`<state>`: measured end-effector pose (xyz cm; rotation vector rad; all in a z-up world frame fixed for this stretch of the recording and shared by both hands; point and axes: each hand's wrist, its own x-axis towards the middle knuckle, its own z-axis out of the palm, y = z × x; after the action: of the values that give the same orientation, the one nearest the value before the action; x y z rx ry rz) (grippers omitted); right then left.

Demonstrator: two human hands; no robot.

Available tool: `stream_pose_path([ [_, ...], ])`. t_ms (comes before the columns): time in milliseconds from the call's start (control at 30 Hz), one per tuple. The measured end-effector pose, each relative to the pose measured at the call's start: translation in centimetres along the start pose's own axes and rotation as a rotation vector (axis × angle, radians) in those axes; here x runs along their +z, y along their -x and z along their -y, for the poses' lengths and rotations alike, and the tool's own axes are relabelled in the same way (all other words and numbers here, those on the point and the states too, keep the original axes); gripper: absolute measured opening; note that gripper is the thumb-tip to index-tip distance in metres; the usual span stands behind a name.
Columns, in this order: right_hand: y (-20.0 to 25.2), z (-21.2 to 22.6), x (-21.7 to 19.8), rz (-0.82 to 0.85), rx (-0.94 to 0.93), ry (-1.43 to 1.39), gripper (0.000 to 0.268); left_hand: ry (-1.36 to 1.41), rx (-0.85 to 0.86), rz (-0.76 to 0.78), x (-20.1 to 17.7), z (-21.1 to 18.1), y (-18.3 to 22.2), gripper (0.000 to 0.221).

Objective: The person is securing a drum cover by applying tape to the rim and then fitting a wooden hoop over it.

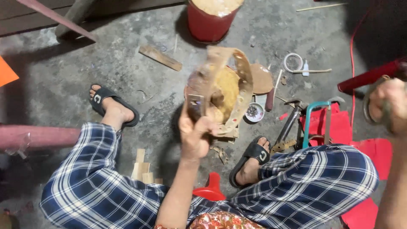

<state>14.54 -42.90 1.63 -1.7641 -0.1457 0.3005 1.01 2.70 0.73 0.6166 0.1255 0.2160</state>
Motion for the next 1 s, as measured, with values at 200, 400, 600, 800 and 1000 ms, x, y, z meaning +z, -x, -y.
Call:
stream_pose_path([
  [200, 1.7, -26.2, -5.5, -0.394, 0.474, 1.040, 0.047, 0.009, 0.142, 0.013, -1.3, -2.1, -1.0, 0.042],
  [400, 5.5, -38.3, -2.2, -0.314, 0.611, 1.031, 0.043, -0.040, 0.284, 0.057, -3.1, -3.2, -1.8, 0.023],
  [600, 9.7, -39.0, 3.4, -0.250, 0.741, 1.027, 0.042, -0.053, 0.284, 0.075, -2.8, -3.2, -1.5, 0.020],
  [800, 10.8, -37.0, 7.4, -0.173, 0.832, 1.028, 0.045, -0.050, 0.262, 0.106, -3.1, -2.4, -1.4, 0.022],
  [1000, 5.6, -17.1, 6.2, -0.107, 0.868, 1.045, 0.049, -0.167, 0.301, 0.096, -0.9, -1.1, -0.7, 0.025],
])
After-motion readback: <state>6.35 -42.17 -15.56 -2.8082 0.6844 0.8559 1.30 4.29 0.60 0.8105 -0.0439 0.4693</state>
